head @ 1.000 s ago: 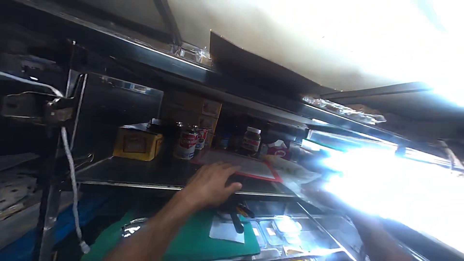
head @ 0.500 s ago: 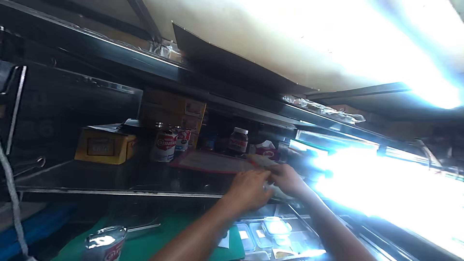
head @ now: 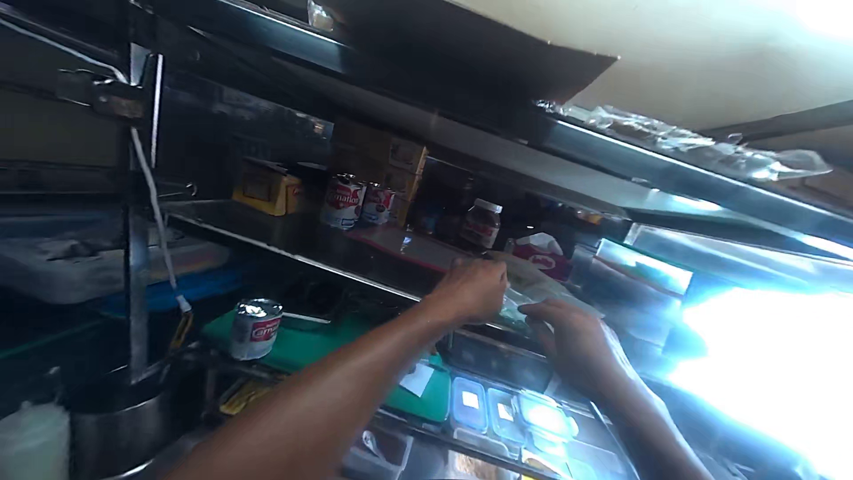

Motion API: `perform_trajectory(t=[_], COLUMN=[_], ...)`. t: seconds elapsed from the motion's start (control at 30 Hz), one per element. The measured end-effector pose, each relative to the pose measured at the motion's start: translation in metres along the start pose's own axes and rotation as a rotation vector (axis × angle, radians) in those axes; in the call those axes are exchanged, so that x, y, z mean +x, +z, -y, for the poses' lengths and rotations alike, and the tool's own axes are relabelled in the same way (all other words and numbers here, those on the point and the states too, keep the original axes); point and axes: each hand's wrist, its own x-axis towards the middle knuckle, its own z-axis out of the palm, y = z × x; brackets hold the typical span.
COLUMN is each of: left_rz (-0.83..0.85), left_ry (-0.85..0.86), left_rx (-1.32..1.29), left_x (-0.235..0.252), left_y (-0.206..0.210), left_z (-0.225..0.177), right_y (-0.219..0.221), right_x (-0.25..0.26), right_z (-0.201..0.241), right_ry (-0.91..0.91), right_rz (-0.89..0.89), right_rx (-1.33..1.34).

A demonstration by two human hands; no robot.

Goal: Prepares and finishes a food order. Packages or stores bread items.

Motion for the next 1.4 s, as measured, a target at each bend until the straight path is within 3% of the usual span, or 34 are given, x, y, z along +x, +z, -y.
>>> perform_trajectory(t=[0.17,0.3,0.43,0.5,0.6,0.67,0.8,0.9,0.97,1.03,1.17,1.2,1.4], left_rz=[-0.076,-0.116,-0.116,-0.19,-0.278,-0.191,0.066,0.165,0.199,0.176,0.104,0.103,0.157], left_ry=[-0.092,-0.159,-0.184,-0.064,0.246,0.254,0.071,0.043,0.053,0.077,0.071,0.061,-0.014], left_rx=[0.064,0.029,-0.01,-0.082,-0.176,-0.18,-0.083,-0.082,-0.101,-0.139,-0.135,-0.12,-0.173], left_x=[-0.005,-0.003,-0.001,-0.004,-0.006,-0.005,0.005,0.011,0.016,0.012,-0.002,-0.005,-0.011], left_y=[0.003,0.007,0.007,0.008,0.013,0.013,0.012,0.011,0.013,0.012,0.007,0.005,-0.007], left_z=[-0.009,-0.012,-0.015,-0.011,0.004,0.005,-0.003,-0.003,-0.001,-0.001,0.002,0.004,0.019], right_y=[0.001,0.004,-0.006,-0.005,0.009,0.014,0.017,-0.013,-0.043,-0.05,-0.019,-0.011,-0.007], right_x=[0.003,0.003,0.012,0.022,0.027,0.027,0.025,0.004,-0.005,-0.002,0.022,0.025,0.031], right_z=[0.001,-0.008,-0.015,-0.022,-0.03,-0.033,-0.043,-0.003,0.032,0.04,0.019,0.02,0.048], right_ry=[0.038,-0.022,0.047,0.043,0.043,0.074,0.058,-0.026,-0.051,0.008,0.405,0.439,0.348], right_rz=[0.156,-0.009,0.235,0.227,0.041,-0.058,-0.128,-0.381,-0.479,-0.425,0.157,0.211,-0.173], right_rx=[-0.123,-0.013,-0.063,0.036,0.307,0.47,0.572,0.526,0.353,0.215,0.004,0.001,0.158])
